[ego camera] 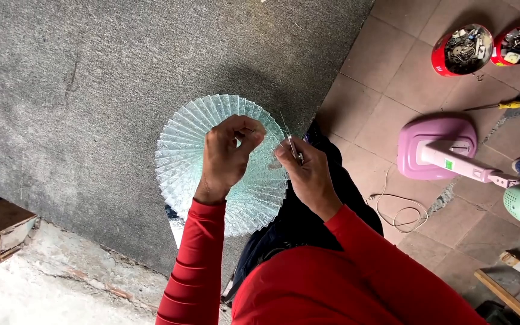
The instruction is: Arranging thin glass plates into a spiral sculpture on a base and using a utility knife for adjustments
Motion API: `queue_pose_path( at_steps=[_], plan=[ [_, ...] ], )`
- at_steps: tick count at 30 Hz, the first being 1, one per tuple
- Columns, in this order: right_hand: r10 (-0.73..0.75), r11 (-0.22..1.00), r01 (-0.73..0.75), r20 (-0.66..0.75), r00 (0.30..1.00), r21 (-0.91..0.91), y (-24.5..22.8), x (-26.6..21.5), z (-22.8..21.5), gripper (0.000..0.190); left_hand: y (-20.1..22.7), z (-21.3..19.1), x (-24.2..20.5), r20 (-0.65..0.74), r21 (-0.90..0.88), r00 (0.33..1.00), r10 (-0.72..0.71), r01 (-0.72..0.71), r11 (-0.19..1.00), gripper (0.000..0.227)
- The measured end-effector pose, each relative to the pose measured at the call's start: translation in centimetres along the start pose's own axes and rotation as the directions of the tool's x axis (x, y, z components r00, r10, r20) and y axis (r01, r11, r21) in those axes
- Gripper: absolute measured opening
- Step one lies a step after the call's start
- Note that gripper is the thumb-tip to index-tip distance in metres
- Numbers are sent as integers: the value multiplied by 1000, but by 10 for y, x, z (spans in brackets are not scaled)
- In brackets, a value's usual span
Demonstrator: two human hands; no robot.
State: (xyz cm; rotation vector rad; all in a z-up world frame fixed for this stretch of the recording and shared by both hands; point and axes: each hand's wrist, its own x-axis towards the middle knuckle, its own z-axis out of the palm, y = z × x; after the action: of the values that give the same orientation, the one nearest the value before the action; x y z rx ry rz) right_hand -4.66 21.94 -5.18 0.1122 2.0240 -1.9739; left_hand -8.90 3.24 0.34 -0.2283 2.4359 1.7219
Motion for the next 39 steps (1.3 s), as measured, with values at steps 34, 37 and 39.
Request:
queue_pose_path(
  at_steps=[34, 37, 39],
  plan=[
    [-73, 997, 73, 38, 997, 6, -1, 8, 5, 44, 2, 11, 6, -57, 14, 989, -135, 136, 991, 18],
    [-70, 998, 70, 31, 997, 4, 2, 7, 5, 41, 4, 12, 6, -62, 8, 988, -138, 139, 990, 19],
    [-67, 998, 66, 33, 997, 7, 0, 8, 4, 40, 2, 11, 7, -66, 7, 988, -140, 141, 990, 19]
  ],
)
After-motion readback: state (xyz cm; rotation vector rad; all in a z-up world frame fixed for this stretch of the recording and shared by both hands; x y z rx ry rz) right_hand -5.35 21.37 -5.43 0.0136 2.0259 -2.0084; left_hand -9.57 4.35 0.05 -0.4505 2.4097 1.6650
